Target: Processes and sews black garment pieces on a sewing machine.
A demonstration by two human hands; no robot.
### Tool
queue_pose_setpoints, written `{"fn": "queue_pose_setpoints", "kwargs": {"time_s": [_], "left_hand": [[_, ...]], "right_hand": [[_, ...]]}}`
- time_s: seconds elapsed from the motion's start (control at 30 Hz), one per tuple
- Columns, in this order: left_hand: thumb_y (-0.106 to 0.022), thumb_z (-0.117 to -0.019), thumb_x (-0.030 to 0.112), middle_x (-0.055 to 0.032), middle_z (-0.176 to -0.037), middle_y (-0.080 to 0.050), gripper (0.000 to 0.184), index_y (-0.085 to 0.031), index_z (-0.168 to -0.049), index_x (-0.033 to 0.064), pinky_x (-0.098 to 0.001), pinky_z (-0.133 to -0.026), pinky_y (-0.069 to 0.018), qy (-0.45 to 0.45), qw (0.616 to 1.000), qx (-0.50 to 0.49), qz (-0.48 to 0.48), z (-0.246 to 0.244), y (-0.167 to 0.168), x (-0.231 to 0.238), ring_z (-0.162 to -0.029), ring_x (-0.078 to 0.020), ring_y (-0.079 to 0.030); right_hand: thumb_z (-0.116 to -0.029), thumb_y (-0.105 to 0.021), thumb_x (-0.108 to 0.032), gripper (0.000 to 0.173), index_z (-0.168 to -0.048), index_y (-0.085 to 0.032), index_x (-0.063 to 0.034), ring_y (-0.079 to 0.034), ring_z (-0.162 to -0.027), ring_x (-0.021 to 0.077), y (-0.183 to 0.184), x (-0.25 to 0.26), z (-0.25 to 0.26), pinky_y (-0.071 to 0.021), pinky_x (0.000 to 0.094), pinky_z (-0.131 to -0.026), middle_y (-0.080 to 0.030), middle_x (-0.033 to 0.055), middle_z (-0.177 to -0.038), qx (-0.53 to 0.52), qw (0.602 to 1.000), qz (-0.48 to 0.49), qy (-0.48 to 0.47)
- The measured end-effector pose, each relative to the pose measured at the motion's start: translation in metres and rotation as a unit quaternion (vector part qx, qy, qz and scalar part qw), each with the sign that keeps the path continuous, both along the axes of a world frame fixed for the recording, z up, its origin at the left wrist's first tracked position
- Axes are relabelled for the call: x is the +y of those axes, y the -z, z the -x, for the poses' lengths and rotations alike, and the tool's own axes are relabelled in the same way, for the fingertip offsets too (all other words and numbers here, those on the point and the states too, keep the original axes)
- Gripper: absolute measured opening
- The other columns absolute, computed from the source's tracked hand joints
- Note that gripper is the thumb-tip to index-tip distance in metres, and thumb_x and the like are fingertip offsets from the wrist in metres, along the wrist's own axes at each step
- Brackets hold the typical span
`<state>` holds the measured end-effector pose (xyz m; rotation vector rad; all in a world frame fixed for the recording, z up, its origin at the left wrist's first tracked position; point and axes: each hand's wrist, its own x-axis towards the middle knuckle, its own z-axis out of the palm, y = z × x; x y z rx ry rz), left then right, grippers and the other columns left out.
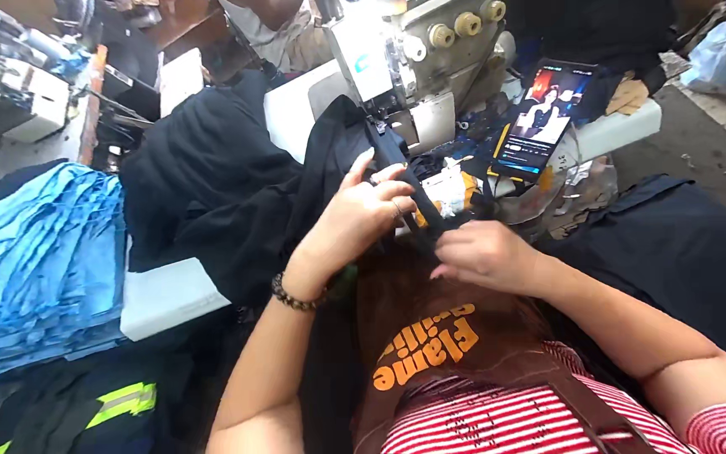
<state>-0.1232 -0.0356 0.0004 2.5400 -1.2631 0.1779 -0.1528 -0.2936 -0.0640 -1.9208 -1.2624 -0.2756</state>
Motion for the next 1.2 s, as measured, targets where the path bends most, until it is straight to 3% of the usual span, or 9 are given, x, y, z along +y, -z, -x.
{"fn": "queue_pose_setpoints", "kwargs": {"time_s": [0.1,0.23,0.43,0.53,0.73,0.83,1.0,1.07,1.2], "left_hand": [[-0.071,-0.0946,0.019,-0.006,-0.094,-0.075,0.015,-0.075,-0.094,0.0044,-0.0504,-0.116,-0.0391,0.032,0.994,0.037,0.1,-0.031,-0.006,0.008,-0.101,-0.0183,-0.071],[-0.07,-0.0936,0.02,-0.0036,-0.087,-0.071,0.013,-0.073,-0.092,0.0069,-0.0463,-0.096,-0.0458,0.034,0.996,0.049,0.068,-0.025,-0.021,0.003,-0.09,-0.019,-0.067],[-0.069,-0.0934,0.037,-0.0041,-0.086,-0.07,0.026,-0.071,-0.092,0.011,-0.0647,-0.111,-0.0294,-0.003,0.999,0.037,-0.02,-0.021,0.007,0.007,-0.097,-0.0247,-0.068],[-0.068,-0.0962,0.041,-0.0065,-0.088,-0.071,0.033,-0.071,-0.102,0.0086,-0.0562,-0.107,-0.0339,-0.026,0.999,0.004,0.043,-0.026,0.018,0.015,-0.09,-0.0216,-0.067],[-0.076,-0.0914,0.026,-0.004,-0.091,-0.073,0.017,-0.075,-0.091,0.0089,-0.0455,-0.106,-0.0337,-0.062,0.976,0.057,0.2,-0.019,0.012,0.022,-0.097,-0.0127,-0.065],[-0.082,-0.0841,0.015,-0.0029,-0.096,-0.074,0.01,-0.073,-0.085,0.0095,-0.0404,-0.106,-0.041,-0.089,0.952,0.108,0.274,-0.009,0.015,0.021,-0.103,-0.0127,-0.066],[-0.084,-0.0739,-0.002,-0.0031,-0.096,-0.07,0.025,-0.064,-0.084,0.0085,-0.0307,-0.094,-0.0559,-0.102,0.921,0.154,0.342,0.008,0.016,0.016,-0.101,-0.0139,-0.068],[-0.084,-0.0737,-0.004,-0.0032,-0.097,-0.07,0.026,-0.064,-0.087,0.0074,-0.0299,-0.092,-0.0569,-0.093,0.914,0.162,0.36,0.01,0.015,0.016,-0.1,-0.0133,-0.068],[-0.083,-0.0739,-0.003,-0.0012,-0.092,-0.068,0.032,-0.06,-0.092,0.0098,-0.0288,-0.084,-0.0584,-0.091,0.9,0.189,0.381,0.007,0.009,0.014,-0.091,-0.0124,-0.068]], "right_hand": [[-0.1007,-0.062,-0.013,0.02,-0.115,-0.073,-0.0039,-0.072,-0.08,0.0121,-0.01,-0.025,-0.01,-0.0625,0.0319,-0.074,-0.075,0.0053,-0.096,0.08,0.991,-0.047,0.1],[-0.0984,-0.065,-0.01,0.015,-0.109,-0.073,-0.0038,-0.07,-0.08,0.0057,-0.006,-0.037,-0.022,-0.0614,0.0247,-0.074,-0.074,0.0023,-0.095,0.121,0.981,-0.086,0.123],[-0.0986,-0.061,-0.018,0.016,-0.091,-0.068,-0.0061,-0.067,-0.091,0.0124,0.008,-0.042,-0.023,-0.058,0.0293,-0.075,-0.068,0.0061,-0.103,0.118,0.988,0.0,0.095],[-0.098,-0.063,-0.022,0.019,-0.088,-0.067,-0.006,-0.063,-0.084,0.0116,0.011,-0.04,-0.022,-0.0557,0.0275,-0.069,-0.065,0.0063,-0.098,0.133,0.983,-0.029,0.125],[-0.0934,-0.069,-0.016,0.018,-0.081,-0.062,-0.0045,-0.054,-0.076,0.0081,0.003,-0.026,-0.019,-0.0459,0.0183,-0.061,-0.057,0.007,-0.091,0.152,0.968,-0.104,0.168],[-0.0926,-0.07,-0.014,0.018,-0.079,-0.061,-0.0053,-0.052,-0.074,0.0071,0.002,-0.021,-0.018,-0.0433,0.0172,-0.06,-0.056,0.0059,-0.089,0.167,0.961,-0.113,0.187],[-0.092,-0.073,-0.017,0.02,-0.08,-0.063,-0.0041,-0.052,-0.076,0.008,0.007,-0.018,-0.022,-0.0425,0.0192,-0.064,-0.055,0.0051,-0.084,0.167,0.956,-0.108,0.214],[-0.091,-0.074,-0.017,0.019,-0.083,-0.063,-0.0043,-0.051,-0.074,0.0074,0.006,-0.016,-0.022,-0.0423,0.0204,-0.063,-0.057,0.0043,-0.082,0.183,0.95,-0.104,0.231],[-0.0968,-0.07,-0.019,0.023,-0.116,-0.073,-0.0079,-0.062,-0.073,0.0131,0.003,-0.018,-0.019,-0.0545,0.0318,-0.066,-0.068,0.005,-0.088,0.16,0.973,-0.046,0.158]]}}
